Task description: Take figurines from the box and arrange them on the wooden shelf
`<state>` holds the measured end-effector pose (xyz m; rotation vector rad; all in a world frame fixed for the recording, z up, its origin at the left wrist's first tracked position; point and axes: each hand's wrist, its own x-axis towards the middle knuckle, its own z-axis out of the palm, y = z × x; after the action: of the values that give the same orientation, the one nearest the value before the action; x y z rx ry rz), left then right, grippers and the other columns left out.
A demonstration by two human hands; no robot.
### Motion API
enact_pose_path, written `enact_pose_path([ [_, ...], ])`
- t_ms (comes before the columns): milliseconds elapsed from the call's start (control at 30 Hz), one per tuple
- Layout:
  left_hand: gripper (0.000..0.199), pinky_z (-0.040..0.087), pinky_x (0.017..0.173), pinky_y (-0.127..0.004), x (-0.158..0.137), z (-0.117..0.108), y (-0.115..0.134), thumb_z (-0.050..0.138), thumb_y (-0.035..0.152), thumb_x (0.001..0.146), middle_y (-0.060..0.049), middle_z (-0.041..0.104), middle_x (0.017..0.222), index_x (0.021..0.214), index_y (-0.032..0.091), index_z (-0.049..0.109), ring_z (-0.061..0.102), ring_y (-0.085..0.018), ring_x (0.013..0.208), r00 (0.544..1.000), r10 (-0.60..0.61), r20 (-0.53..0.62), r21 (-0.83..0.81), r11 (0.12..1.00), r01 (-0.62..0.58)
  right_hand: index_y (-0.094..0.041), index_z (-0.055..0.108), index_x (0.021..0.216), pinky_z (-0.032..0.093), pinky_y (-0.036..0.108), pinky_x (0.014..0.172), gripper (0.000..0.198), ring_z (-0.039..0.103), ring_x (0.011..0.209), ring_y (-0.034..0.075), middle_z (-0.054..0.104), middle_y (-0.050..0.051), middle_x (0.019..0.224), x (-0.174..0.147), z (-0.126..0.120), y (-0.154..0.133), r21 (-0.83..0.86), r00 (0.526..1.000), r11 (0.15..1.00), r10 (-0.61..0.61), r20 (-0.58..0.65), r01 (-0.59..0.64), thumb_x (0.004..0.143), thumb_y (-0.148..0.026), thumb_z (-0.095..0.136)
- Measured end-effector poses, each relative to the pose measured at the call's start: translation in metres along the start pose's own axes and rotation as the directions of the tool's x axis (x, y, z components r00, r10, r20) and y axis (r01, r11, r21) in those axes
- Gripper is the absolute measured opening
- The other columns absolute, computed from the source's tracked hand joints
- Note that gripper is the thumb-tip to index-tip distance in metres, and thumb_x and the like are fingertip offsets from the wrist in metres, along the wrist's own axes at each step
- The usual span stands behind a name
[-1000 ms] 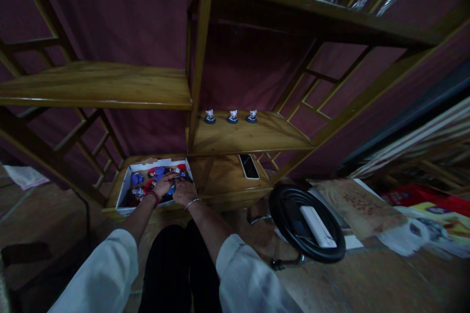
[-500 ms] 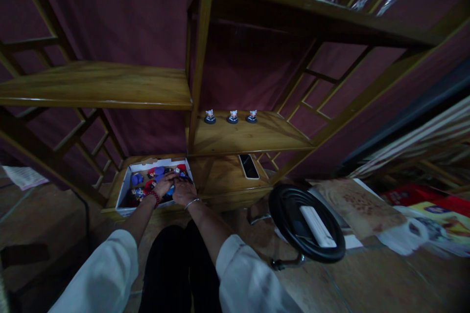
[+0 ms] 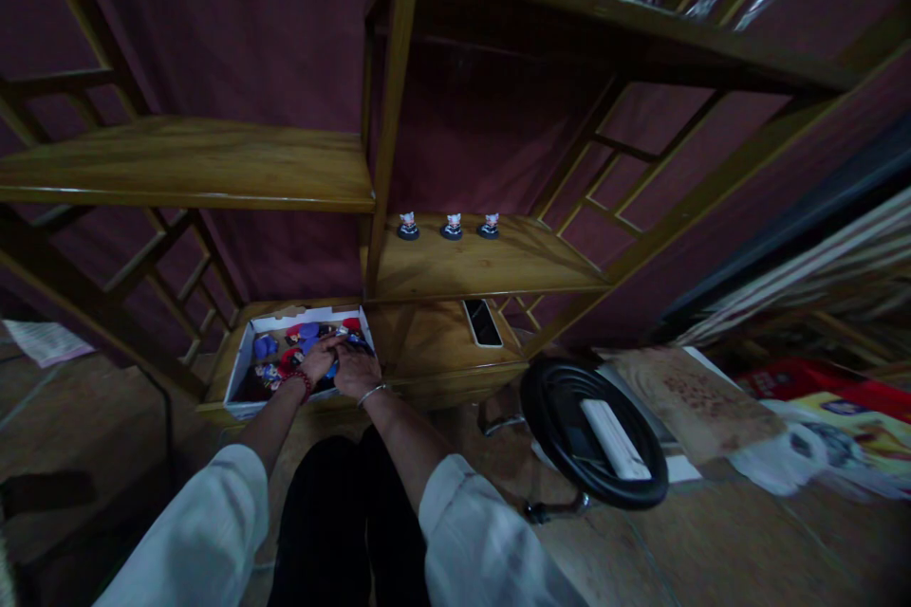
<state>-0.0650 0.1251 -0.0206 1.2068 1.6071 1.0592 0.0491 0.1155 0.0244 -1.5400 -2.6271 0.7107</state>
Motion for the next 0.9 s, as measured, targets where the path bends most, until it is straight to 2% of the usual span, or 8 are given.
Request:
enact_pose_path([
  [133, 0.044, 0.040, 0.093, -0.030, -0.002, -0.001, 0.000, 0.045, 0.016, 0.059, -0.006, 0.067, 0.099, 0.097, 0.015, 0.067, 0.057, -0.020, 0.099, 0.998, -0.025, 0.065, -0.048, 0.998, 0.028, -0.015, 0.042, 0.124, 0.038, 0.035, 0.091, 0.049, 0.046, 0.113, 0.022, 0.051, 0.010, 0.125, 0.000, 0.000, 0.000, 0.003, 1.000, 1.000, 0.002, 0.007, -0.002, 0.075, -0.018, 0.043],
  [367, 0.042, 0.034, 0.098, -0.032, 0.001, -0.004, 0.000, 0.045, 0.013, 0.061, -0.005, 0.066, 0.100, 0.097, 0.016, 0.066, 0.051, -0.021, 0.110, 0.999, -0.054, -0.009, 0.019, 0.998, 0.054, -0.017, 0.041, 0.122, 0.040, 0.035, 0.089, 0.048, 0.049, 0.111, 0.022, 0.052, 0.009, 0.122, 0.000, 0.001, 0.001, 0.024, 1.000, 1.000, 0.013, -0.017, -0.012, 0.075, -0.018, 0.043],
  [500, 0.043, 0.030, 0.101, -0.031, 0.003, -0.003, -0.005, 0.045, 0.010, 0.061, -0.004, 0.065, 0.101, 0.098, 0.018, 0.066, 0.048, -0.022, 0.112, 1.000, 0.008, 0.010, 0.110, 0.994, -0.009, -0.016, 0.040, 0.123, 0.041, 0.035, 0.089, 0.050, 0.049, 0.110, 0.022, 0.052, 0.010, 0.122, 0.002, 0.002, 0.001, 0.009, 0.999, 0.999, 0.032, -0.019, -0.032, 0.073, -0.018, 0.046],
  [633, 0.049, 0.025, 0.104, -0.031, 0.001, -0.004, -0.005, 0.043, 0.006, 0.059, -0.004, 0.061, 0.110, 0.101, 0.020, 0.065, 0.043, -0.021, 0.117, 0.997, 0.048, 0.054, 0.231, 0.971, -0.059, -0.017, 0.038, 0.125, 0.042, 0.035, 0.088, 0.053, 0.048, 0.112, 0.022, 0.052, 0.011, 0.122, 0.003, 0.002, 0.000, -0.004, 0.998, 0.998, 0.061, 0.012, -0.061, 0.072, -0.018, 0.048],
  [900, 0.052, 0.024, 0.105, -0.031, 0.003, -0.004, -0.008, 0.040, 0.003, 0.059, -0.004, 0.061, 0.110, 0.102, 0.020, 0.064, 0.044, -0.019, 0.117, 0.994, 0.067, 0.090, 0.264, 0.960, -0.089, -0.021, 0.036, 0.128, 0.041, 0.037, 0.091, 0.059, 0.047, 0.114, 0.024, 0.047, 0.010, 0.129, 0.007, 0.005, 0.000, -0.003, 0.994, 0.995, 0.102, 0.040, -0.102, 0.071, -0.021, 0.050],
])
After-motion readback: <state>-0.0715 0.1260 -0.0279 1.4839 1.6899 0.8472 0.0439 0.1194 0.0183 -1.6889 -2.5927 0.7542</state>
